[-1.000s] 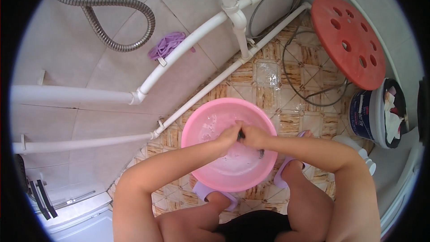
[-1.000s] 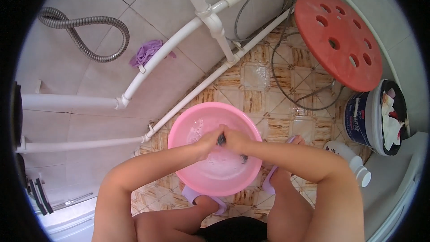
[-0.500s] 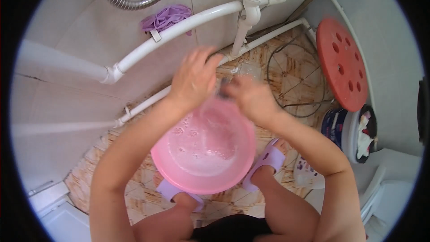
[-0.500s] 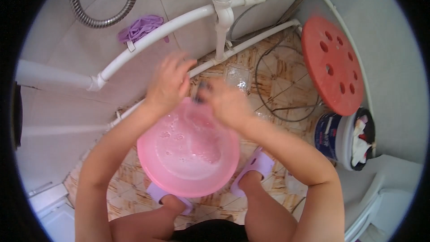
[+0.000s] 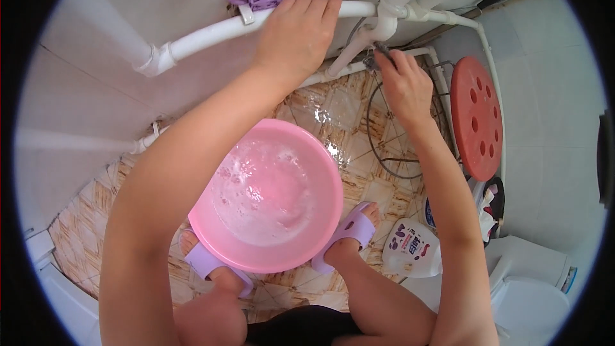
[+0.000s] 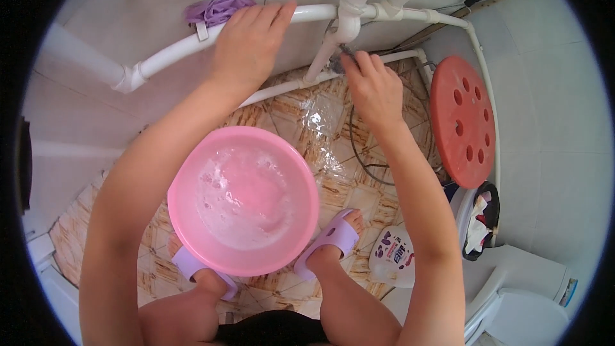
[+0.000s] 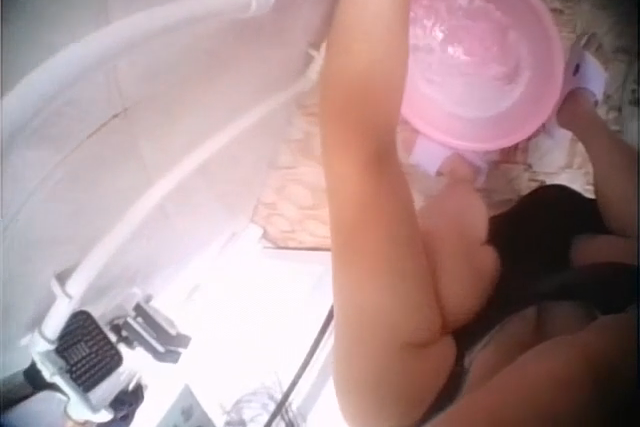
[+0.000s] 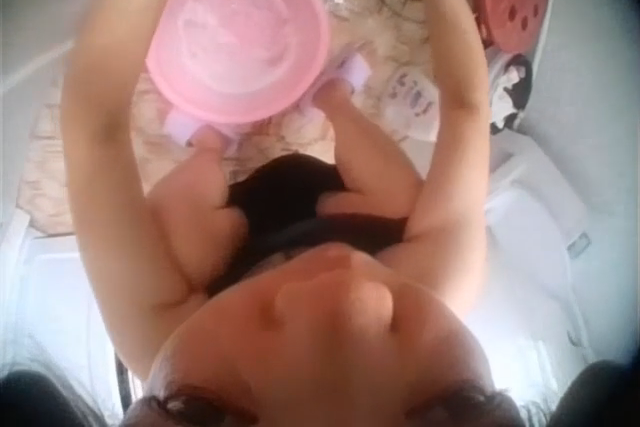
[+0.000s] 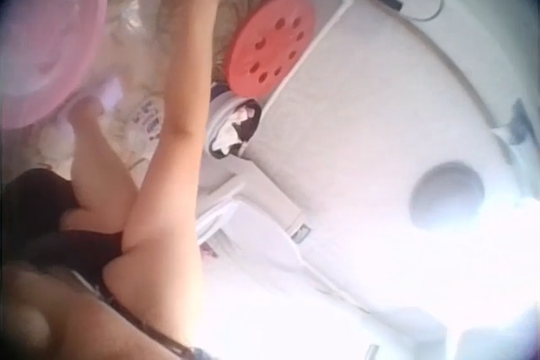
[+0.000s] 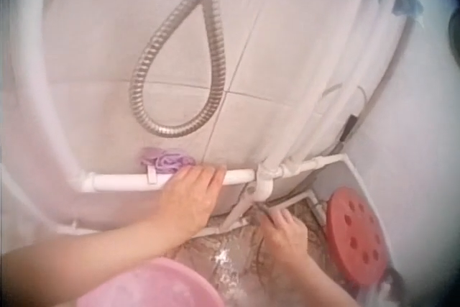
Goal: The person scrubs bathroom pipes and wall tiles using a steel scouring pad, repeatedly dipping and rinsing the pad in a basin of soapy water.
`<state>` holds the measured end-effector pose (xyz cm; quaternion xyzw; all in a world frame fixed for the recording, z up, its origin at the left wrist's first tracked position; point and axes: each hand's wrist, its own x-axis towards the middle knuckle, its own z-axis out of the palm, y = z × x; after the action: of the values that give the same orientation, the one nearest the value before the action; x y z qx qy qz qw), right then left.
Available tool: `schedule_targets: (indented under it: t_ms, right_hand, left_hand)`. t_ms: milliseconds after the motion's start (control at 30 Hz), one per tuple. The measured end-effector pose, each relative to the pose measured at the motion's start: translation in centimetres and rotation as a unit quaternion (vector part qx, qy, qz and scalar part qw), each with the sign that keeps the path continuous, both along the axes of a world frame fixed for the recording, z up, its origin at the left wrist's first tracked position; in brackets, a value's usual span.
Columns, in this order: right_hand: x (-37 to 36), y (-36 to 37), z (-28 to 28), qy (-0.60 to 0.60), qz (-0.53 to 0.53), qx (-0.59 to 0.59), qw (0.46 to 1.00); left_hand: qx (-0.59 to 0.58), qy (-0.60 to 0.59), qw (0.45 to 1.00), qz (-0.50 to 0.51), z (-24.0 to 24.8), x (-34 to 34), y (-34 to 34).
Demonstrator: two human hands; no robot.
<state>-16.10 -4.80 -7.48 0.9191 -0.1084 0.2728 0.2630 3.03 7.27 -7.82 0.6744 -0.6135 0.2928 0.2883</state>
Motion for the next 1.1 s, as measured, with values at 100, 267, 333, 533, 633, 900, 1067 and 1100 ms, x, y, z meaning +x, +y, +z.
schedule_targets:
  t_ms: [100, 267, 333, 533, 633, 900, 1067, 1100]
  right_hand:
    - [1.7, 0.9, 0.9, -0.066, 0.013, 0.000, 0.998]
    - [2.7, -0.6, -2.4, -0.019, 0.034, -0.063, 0.997]
    - [2.4, -0.9, -4.6, 0.005, 0.027, -0.067, 0.997]
    - [2.7, 0.4, -2.6, -0.086, 0.009, -0.048, 0.995]
    - [1.7, -1.8, -1.8, -0.044, 0.041, -0.063, 0.996]
    - [2.1, 0.6, -3.2, -0.166, -0.034, 0.236, 0.957]
    - [2.9, -1.0, -5.3, -0.312, -0.127, 0.475, 0.813]
    - [2.7, -1.3, -5.3, -0.320, -0.148, 0.536, 0.767]
  left_hand:
    - [-0.007, 0.001, 1.000, 0.000, -0.8, 0.3, -0.3]
    - [-0.008, 0.004, 1.000, 0.006, 0.2, 0.1, -0.5]
    - [-0.008, -0.001, 1.000, 0.015, -0.1, 0.0, -0.4]
    - [-0.071, -0.071, 0.995, 0.018, -0.8, 0.7, -0.2]
    - [-0.006, 0.001, 1.000, 0.024, -0.1, 0.1, -0.1]
    - [-0.049, -0.047, 0.997, 0.023, -0.2, 0.1, -0.1]
    - [-0.053, -0.051, 0.997, 0.027, -0.2, 0.1, -0.1]
    - [-0.043, -0.046, 0.998, 0.027, -0.1, 0.1, 0.1]
